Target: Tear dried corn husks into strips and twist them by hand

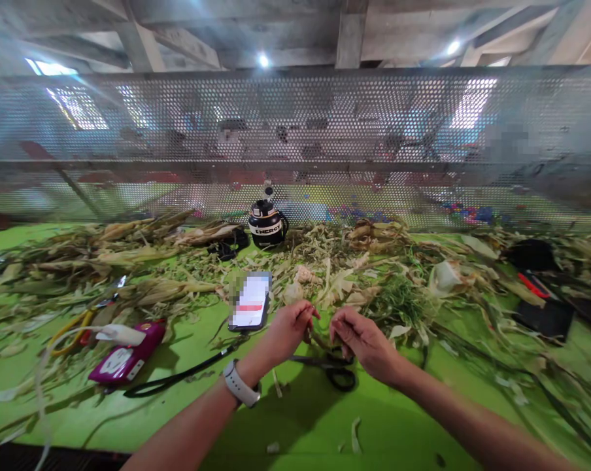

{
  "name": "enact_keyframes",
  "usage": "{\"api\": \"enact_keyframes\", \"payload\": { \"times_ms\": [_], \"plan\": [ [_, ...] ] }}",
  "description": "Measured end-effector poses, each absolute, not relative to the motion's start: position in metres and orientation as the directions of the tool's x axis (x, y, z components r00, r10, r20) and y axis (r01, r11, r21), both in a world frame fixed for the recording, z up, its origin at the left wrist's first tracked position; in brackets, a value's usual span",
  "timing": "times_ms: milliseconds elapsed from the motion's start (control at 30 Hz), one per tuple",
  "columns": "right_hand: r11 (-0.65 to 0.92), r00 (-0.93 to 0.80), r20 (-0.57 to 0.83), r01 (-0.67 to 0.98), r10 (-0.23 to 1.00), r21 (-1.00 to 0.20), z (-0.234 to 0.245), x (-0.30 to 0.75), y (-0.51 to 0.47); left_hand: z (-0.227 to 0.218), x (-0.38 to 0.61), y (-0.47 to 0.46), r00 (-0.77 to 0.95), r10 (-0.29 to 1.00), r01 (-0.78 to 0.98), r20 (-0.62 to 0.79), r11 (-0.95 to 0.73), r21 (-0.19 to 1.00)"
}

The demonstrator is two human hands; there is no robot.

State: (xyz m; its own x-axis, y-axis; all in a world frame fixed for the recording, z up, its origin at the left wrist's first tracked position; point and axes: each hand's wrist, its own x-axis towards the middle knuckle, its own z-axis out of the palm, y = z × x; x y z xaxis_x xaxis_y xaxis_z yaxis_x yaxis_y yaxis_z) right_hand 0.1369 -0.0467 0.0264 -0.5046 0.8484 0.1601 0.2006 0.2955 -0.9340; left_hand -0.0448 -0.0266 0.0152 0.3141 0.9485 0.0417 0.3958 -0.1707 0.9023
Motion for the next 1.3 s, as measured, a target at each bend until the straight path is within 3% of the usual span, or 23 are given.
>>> {"api": "enact_keyframes", "payload": {
  "times_ms": [167,300,433,500,567,633,700,800,967,1100,1200,1300],
  "plan": [
    [0.514,-0.559,0.213,0.460,0.801,-0.724,0.022,0.129,-0.059,0.014,-0.040,-0.031,0.224,0.964,0.707,0.142,-0.261,0.657],
    [0.689,-0.753,0.145,0.483,0.642,-0.540,0.049,0.140,-0.050,0.014,-0.041,-0.039,0.375,0.920,0.844,0.113,-0.389,0.368],
    [0.631,-0.828,0.012,0.419,0.561,-0.653,0.101,0.153,-0.011,0.037,-0.044,-0.048,0.561,0.828,0.792,0.017,-0.543,0.279],
    [0.528,-0.863,-0.043,0.346,0.503,-0.775,0.113,0.151,0.011,0.055,-0.044,-0.050,0.696,0.718,0.669,-0.013,-0.643,0.372],
    [0.287,-0.888,-0.142,0.287,0.438,-0.914,0.108,0.144,0.026,0.070,-0.044,-0.050,0.813,0.582,0.482,-0.020,-0.653,0.585],
    [-0.073,-0.895,-0.236,0.226,0.378,-0.971,0.089,0.135,0.031,0.077,-0.046,-0.047,0.856,0.512,0.332,-0.072,-0.437,0.836],
    [-0.373,-0.812,-0.211,-0.009,0.544,-0.928,0.063,0.128,0.027,0.072,-0.049,-0.042,0.789,0.612,0.187,-0.053,-0.157,0.970],
    [-0.427,-0.746,-0.204,-0.118,0.634,-0.896,0.028,0.124,0.012,0.048,-0.053,-0.030,0.440,0.898,-0.021,0.030,-0.023,1.000],
    [-0.564,-0.530,-0.302,-0.448,0.792,-0.693,0.008,0.114,-0.020,0.012,-0.050,-0.017,0.172,0.983,0.246,0.067,-0.109,0.963],
    [-0.496,-0.428,-0.297,-0.495,0.854,-0.713,0.021,0.109,-0.031,0.006,-0.047,-0.018,0.141,0.967,0.548,0.212,-0.254,0.797],
    [-0.409,-0.389,-0.256,-0.387,0.885,-0.826,0.031,0.110,-0.032,0.008,-0.048,-0.022,0.194,0.937,0.687,0.290,-0.340,0.642],
    [-0.341,-0.403,-0.224,-0.245,0.887,-0.908,0.031,0.107,-0.035,0.010,-0.050,-0.025,0.285,0.897,0.819,0.337,-0.411,0.401]
  ]
}}
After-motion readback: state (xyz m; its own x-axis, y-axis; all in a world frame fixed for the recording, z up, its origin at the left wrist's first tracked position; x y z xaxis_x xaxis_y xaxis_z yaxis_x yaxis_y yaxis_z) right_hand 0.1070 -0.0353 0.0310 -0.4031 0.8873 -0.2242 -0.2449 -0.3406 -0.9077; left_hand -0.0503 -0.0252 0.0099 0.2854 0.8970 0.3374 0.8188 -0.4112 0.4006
